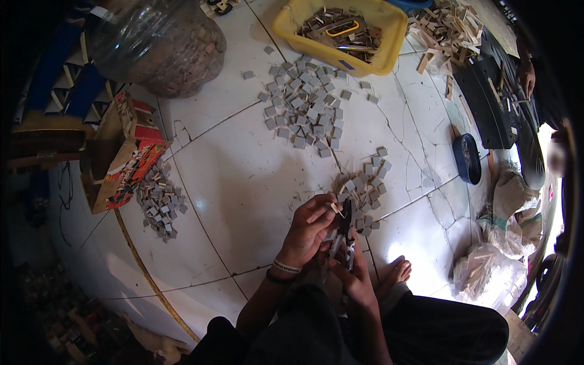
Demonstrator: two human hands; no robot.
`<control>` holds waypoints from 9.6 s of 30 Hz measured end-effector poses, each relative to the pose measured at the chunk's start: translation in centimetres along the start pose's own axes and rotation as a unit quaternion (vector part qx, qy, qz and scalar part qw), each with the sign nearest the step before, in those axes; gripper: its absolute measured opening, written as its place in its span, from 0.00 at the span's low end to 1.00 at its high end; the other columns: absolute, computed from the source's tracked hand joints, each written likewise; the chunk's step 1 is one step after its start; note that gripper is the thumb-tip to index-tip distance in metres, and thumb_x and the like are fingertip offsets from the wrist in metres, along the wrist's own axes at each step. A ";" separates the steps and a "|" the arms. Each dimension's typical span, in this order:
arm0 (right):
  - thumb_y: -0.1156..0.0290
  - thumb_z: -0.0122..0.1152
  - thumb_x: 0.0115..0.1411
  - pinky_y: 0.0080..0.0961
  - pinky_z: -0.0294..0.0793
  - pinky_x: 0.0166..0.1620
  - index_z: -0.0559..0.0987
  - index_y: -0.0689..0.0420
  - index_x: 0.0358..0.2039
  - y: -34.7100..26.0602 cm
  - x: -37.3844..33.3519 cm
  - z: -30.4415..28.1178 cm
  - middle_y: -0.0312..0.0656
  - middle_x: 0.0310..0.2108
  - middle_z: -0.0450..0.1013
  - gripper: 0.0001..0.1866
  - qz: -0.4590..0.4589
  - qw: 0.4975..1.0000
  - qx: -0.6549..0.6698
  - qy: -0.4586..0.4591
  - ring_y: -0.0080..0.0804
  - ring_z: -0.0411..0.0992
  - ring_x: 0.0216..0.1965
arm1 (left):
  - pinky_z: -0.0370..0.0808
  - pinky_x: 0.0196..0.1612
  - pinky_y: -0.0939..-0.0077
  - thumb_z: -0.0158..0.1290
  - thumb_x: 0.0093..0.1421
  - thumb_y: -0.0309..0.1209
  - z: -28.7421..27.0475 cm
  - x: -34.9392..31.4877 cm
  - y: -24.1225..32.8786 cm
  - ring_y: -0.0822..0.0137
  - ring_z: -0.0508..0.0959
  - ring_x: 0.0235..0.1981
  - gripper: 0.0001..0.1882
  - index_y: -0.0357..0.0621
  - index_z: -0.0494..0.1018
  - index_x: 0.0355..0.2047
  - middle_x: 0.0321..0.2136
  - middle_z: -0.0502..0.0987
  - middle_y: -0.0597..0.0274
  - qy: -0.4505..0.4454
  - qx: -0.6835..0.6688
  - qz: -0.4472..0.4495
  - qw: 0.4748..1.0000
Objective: The person sits on the floor and repeatedly picks up small grey matchbox bodies and wooden matchsticks. Using pliers, they insert a matchstick into each box body and place the assembled unit on the floor. Another person works nearby with similar materials.
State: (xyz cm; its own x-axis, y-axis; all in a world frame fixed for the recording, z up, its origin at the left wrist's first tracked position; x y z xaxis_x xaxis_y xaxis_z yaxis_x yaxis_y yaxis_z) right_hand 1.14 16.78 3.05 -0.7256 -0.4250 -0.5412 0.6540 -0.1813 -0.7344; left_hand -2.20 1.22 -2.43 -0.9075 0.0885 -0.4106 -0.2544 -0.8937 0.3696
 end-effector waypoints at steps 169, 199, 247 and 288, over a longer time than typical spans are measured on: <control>0.75 0.57 0.70 0.41 0.77 0.48 0.68 0.63 0.64 2.8 1.0 -0.9 0.59 0.51 0.77 0.23 -0.111 0.885 -0.421 0.165 0.56 0.78 0.50 | 0.86 0.52 0.66 0.61 0.69 0.26 1.2 0.0 2.9 0.61 0.87 0.43 0.15 0.25 0.79 0.50 0.41 0.86 0.46 0.102 0.260 0.034 0.960; 0.71 0.57 0.71 0.42 0.77 0.54 0.65 0.63 0.69 2.8 0.8 -0.4 0.63 0.56 0.75 0.28 -0.085 0.892 -0.413 0.162 0.59 0.77 0.55 | 0.87 0.51 0.63 0.61 0.69 0.29 1.8 -0.9 3.0 0.59 0.87 0.42 0.15 0.26 0.78 0.47 0.39 0.84 0.46 0.146 0.289 0.036 0.945; 0.72 0.67 0.64 0.41 0.80 0.44 0.75 0.60 0.59 0.2 0.7 1.1 0.57 0.43 0.79 0.23 -0.114 0.903 -0.383 0.156 0.56 0.82 0.42 | 0.80 0.57 0.53 0.63 0.60 0.18 -1.0 1.3 3.3 0.53 0.84 0.46 0.09 0.36 0.80 0.42 0.42 0.83 0.50 -0.157 0.175 -0.049 0.971; 0.69 0.57 0.74 0.24 0.73 0.49 0.70 0.62 0.63 0.1 0.6 -0.4 0.38 0.41 0.77 0.21 -0.073 0.983 -0.151 0.077 0.24 0.74 0.43 | 0.72 0.68 0.58 0.57 0.69 0.22 -0.8 0.8 -0.4 0.59 0.72 0.67 0.10 0.44 0.73 0.49 0.64 0.73 0.52 -0.041 0.023 -0.043 0.998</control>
State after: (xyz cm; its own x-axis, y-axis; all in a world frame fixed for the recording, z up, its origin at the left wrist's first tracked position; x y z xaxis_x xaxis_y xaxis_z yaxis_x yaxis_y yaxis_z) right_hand 0.72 16.90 2.50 -0.8463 -0.2699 -0.4593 0.4639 0.0506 -0.8845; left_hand -2.56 1.29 -3.52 -0.9056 0.2017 -0.3731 -0.3460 -0.8600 0.3750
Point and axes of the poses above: each hand's wrist, its own x-axis towards the middle knuckle, its own z-axis out of the palm, y = z × x, the point moved 2 cm from there along x, towards the middle knuckle
